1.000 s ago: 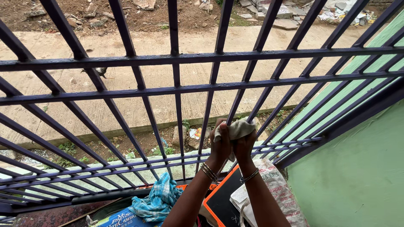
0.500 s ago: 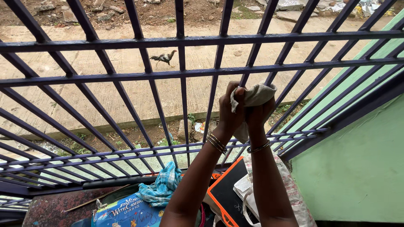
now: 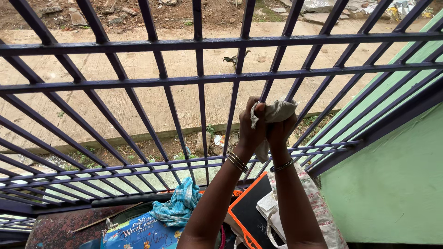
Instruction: The person cleans a metal grill by wiping up and down along the bars with a cloth.
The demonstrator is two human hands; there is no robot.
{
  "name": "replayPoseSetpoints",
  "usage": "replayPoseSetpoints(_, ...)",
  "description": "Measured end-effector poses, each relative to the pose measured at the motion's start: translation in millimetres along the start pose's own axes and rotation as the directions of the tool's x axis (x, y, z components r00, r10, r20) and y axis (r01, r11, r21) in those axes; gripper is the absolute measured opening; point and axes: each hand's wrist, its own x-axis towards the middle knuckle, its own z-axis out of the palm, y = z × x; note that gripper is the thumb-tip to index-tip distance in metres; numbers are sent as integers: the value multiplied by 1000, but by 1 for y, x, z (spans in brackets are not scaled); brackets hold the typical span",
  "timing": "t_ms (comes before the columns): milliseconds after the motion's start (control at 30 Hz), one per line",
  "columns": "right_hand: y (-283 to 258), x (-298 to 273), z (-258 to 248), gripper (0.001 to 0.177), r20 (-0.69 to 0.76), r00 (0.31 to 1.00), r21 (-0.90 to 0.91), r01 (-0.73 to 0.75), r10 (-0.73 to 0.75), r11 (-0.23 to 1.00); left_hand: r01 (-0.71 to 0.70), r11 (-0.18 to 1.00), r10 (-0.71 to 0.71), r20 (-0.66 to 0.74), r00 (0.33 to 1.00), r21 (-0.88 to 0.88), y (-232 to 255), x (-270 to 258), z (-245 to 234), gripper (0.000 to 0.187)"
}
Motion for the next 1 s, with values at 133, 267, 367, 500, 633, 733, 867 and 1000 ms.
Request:
replayPoseSetpoints(133, 6, -22, -1, 27, -28, 998, -26, -49, 48, 998, 43, 999, -43, 5, 999, 11, -26, -23, -4, 41)
replayPoseSetpoints(267, 14, -49, -3, 28, -26, 989, -27, -145, 145, 989, 37, 999, -37, -2, 999, -1, -41, -44, -11, 45)
replayPoseSetpoints(367, 29, -67, -4, 26, -20, 980, 12, -199, 199, 980, 72, 997, -72, 34, 997, 5, -43, -51, -18, 47)
replayPoseSetpoints(500, 19, -55, -3, 25, 23, 984, 42, -180, 179, 983, 27, 999, -26, 70, 997, -20, -22, -35, -20, 46)
replayPoseSetpoints(633, -7, 2, 7, 34, -46, 990, 241, -121, 136, 963, 10, 1000, -12, 81, 997, 22, 14, 13, -9, 44)
replayPoseSetpoints(733, -26, 50, 7, 30, -42, 998, -89, 35, -39, 995, -52, 998, 51, 66, 996, 17, 37, 49, 0, 45)
replayPoseSetpoints(867, -34, 62, 10, 27, -41, 999, 101, 39, -35, 994, -12, 999, 16, 91, 996, -37, 40, 53, 2, 46)
replayPoseSetpoints(1000, -14, 39, 6, 22, -47, 995, 170, -74, 83, 983, -26, 999, 28, 49, 998, -47, 17, 26, -2, 45)
